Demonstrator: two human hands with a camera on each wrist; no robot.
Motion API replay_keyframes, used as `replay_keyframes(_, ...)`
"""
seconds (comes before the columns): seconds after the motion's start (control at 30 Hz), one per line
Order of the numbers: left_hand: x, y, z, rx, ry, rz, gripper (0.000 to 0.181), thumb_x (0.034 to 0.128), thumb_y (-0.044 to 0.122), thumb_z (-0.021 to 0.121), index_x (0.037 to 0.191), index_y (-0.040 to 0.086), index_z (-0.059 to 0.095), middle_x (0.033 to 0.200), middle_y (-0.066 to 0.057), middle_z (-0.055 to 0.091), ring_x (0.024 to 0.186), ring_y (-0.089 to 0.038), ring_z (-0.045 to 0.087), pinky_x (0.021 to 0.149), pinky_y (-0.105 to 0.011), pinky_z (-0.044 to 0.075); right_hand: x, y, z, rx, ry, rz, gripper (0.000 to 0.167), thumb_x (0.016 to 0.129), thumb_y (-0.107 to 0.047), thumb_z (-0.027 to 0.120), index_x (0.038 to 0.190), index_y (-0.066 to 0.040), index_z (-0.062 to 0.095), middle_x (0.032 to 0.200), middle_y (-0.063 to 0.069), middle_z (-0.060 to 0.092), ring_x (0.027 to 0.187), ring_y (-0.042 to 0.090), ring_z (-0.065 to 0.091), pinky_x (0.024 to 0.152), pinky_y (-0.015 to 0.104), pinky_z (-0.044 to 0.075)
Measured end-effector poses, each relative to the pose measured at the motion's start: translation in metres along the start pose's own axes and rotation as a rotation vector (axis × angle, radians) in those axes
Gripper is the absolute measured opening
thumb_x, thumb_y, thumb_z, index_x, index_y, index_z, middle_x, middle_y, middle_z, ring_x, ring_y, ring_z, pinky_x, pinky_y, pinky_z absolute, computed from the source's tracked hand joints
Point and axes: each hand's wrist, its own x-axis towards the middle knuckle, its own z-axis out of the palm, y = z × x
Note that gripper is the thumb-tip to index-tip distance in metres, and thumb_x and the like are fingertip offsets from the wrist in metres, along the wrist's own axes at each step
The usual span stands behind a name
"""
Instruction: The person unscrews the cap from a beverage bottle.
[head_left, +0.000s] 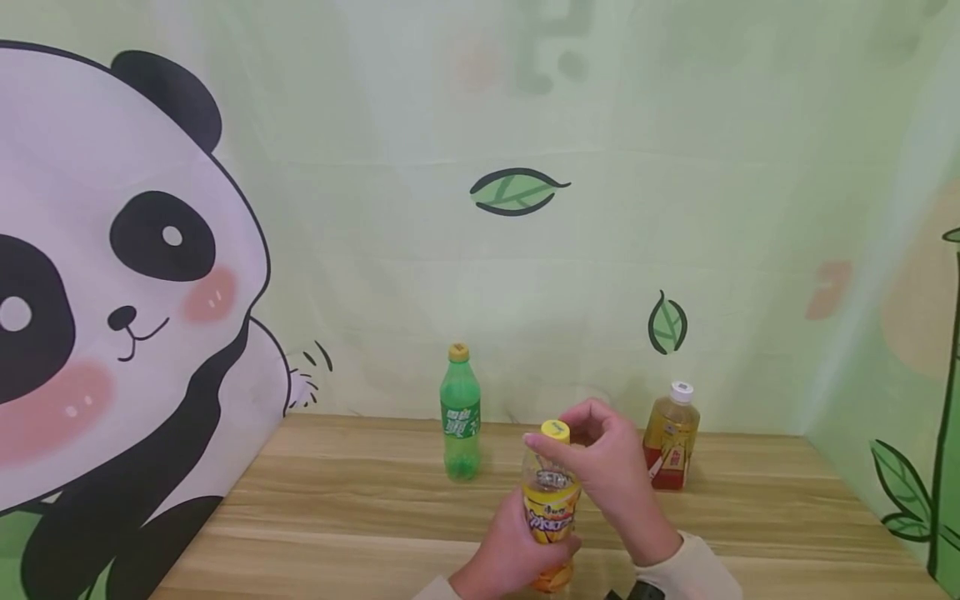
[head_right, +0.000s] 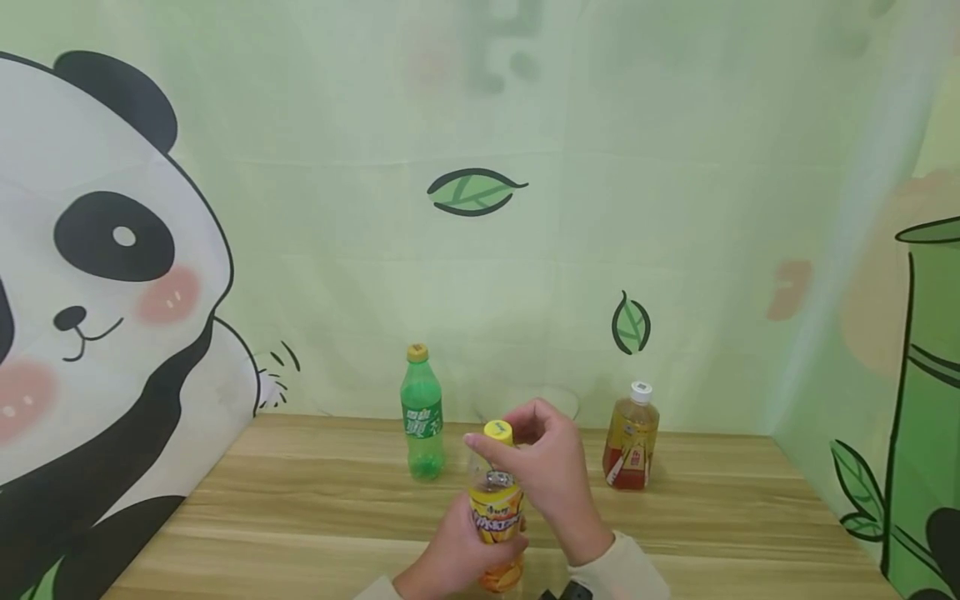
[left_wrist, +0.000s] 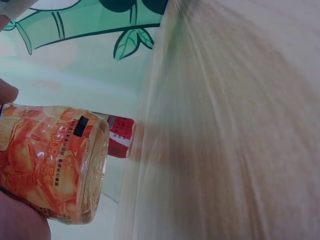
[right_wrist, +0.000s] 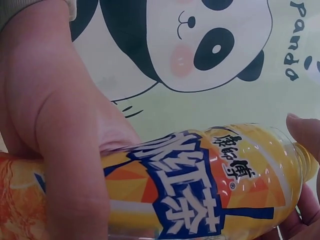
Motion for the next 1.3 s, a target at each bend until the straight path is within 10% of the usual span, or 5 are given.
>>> replay_keyframes(0.73, 0.000, 0.000, 0.000, -0.019, 0.018, -0.050, 0.059, 0.0847, 0.019, 0.081, 0.135, 0.025, 0.051, 0.122, 0.001, 0.067, 0.106, -0.015, 0.066, 0.095, -0.034, 0.056, 0.003, 0.003, -0.005, 0.017, -0.045, 0.001, 0.035, 0.074, -0.027, 0.093, 0.093, -0.006, 0.072, 0.095, 0.005, 0.072, 0.091, 0.021, 0.066, 0.080, 0.029, 0.056)
replay_keyframes(1.3, -0.001, -0.003, -0.002, 0.005, 0.014, -0.014, 0.059, 0.0848, 0.015, 0.080, 0.135, 0.022, 0.050, 0.120, -0.004, 0.066, 0.103, -0.014, 0.066, 0.092, -0.028, 0.055, 0.012, 0.007, -0.016, 0.004, -0.274, -0.042, 0.032, 0.087, -0.025, 0.082, 0.111, -0.007, 0.075, 0.107, 0.010, 0.076, 0.096, 0.022, 0.071, 0.087, 0.033, 0.057)
